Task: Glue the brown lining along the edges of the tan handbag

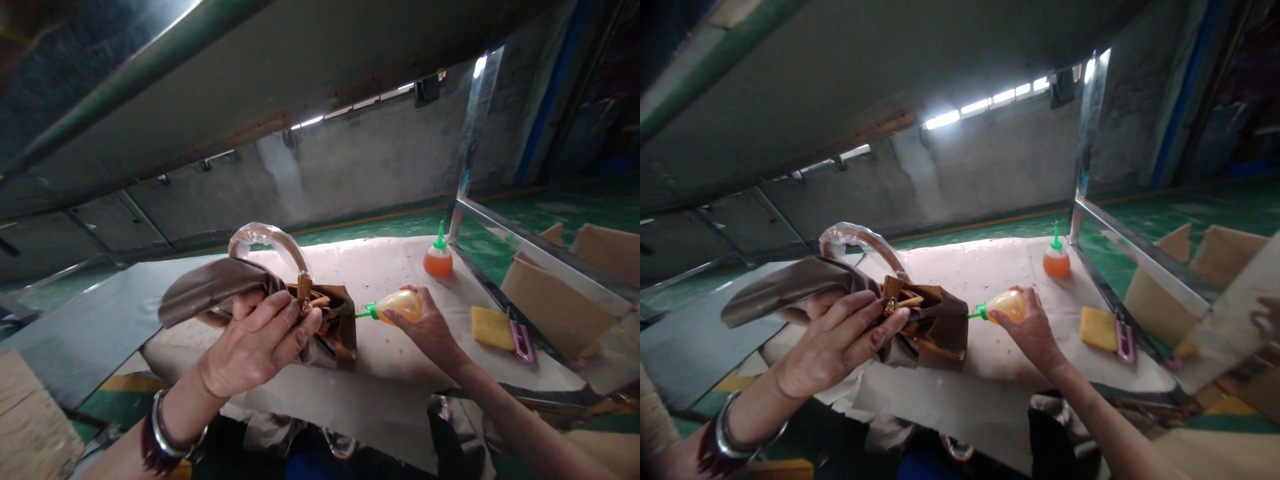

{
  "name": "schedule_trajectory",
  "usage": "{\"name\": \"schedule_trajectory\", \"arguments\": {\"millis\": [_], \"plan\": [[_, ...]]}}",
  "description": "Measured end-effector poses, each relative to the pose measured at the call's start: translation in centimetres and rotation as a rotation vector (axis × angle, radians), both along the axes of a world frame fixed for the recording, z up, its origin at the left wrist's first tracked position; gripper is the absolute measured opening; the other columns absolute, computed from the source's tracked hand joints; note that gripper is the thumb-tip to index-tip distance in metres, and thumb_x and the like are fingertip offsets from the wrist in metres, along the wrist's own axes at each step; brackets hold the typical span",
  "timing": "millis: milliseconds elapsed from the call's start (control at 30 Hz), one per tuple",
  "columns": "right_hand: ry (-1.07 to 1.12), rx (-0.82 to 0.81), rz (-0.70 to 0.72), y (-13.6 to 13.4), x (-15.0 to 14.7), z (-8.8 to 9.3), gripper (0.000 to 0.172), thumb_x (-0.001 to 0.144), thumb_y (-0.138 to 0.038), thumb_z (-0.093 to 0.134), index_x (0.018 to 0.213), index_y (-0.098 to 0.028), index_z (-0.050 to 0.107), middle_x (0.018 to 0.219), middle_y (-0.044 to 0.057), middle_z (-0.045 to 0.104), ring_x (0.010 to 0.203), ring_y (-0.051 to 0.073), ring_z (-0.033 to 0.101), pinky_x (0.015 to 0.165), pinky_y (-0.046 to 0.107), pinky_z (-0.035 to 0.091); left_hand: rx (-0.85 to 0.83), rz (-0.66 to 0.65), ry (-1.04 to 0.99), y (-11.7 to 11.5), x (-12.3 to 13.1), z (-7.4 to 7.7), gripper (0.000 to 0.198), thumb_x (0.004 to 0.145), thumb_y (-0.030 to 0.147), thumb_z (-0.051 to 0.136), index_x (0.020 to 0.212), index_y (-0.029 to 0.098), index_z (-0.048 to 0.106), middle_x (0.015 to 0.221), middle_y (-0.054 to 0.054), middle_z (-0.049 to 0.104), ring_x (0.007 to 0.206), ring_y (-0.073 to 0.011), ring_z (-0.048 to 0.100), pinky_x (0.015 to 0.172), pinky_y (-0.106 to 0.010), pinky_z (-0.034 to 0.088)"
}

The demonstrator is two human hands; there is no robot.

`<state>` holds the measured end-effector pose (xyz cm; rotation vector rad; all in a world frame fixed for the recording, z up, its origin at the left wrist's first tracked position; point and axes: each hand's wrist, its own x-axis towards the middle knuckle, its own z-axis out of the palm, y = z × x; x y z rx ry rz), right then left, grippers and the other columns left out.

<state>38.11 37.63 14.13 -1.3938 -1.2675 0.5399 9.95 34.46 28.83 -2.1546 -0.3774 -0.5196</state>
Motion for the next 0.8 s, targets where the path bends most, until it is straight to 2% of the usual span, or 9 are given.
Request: {"name": "schedule_trajectory", "arguments": {"millis": [133,233,400,633,800], "plan": [[0.023,-0.023,0.001,0.0,0.2,-0.2,0.062,0.064,-0.063,0.066,0.105,-0.021,0.045,0.099,0.009,0.057,0.079,0.024,0.060,0.064,0.036,0.052,-0.097,0.039,-0.045,-1.9,-1.5,-2.6,0.035,0.092,0.003,0.036,0.116,0.015,0.058,0.093,-0.008,0.066,0.101,-0.0232,0.053,0.080,-0.037,0.033],[0.018,-0.057,0.041,-1.0,0.2,0.0,0.064,0.065,-0.063,0.066,0.107,-0.021,0.045,0.095,0.007,0.058,0.076,0.023,0.061,0.064,0.036,0.052,-0.162,0.063,-0.047,-3.9,-2.6,-4.0,0.037,0.093,0.006,0.034,0.116,0.017,0.060,0.094,-0.008,0.066,0.100,-0.0230,0.054,0.079,-0.036,0.033],[-0.039,-0.088,0.098,-2.5,0.0,0.3,0.061,0.064,-0.061,0.068,0.106,-0.021,0.050,0.093,0.006,0.060,0.075,0.023,0.061,0.065,0.037,0.051,-0.224,0.055,-0.134,-6.0,-3.0,-5.2,0.037,0.097,0.013,0.031,0.114,0.017,0.063,0.091,-0.007,0.067,0.100,-0.0202,0.055,0.082,-0.032,0.034],[-0.079,-0.070,0.037,-2.4,0.2,-0.1,0.062,0.063,-0.062,0.067,0.106,-0.022,0.048,0.098,0.008,0.059,0.081,0.026,0.060,0.068,0.040,0.049,-0.261,0.121,-0.248,-7.5,-3.4,-6.7,0.039,0.098,0.017,0.030,0.121,0.025,0.061,0.090,-0.004,0.069,0.098,-0.0186,0.057,0.084,-0.030,0.035],[-0.110,-0.066,0.054,-2.8,0.2,0.1,0.057,0.064,-0.060,0.067,0.104,-0.023,0.050,0.098,0.008,0.060,0.082,0.026,0.060,0.066,0.038,0.050,-0.258,0.153,-0.290,-8.3,-3.5,-7.8,0.038,0.097,0.015,0.032,0.116,0.026,0.064,0.091,-0.003,0.069,0.100,-0.0181,0.057,0.088,-0.029,0.034]]}}
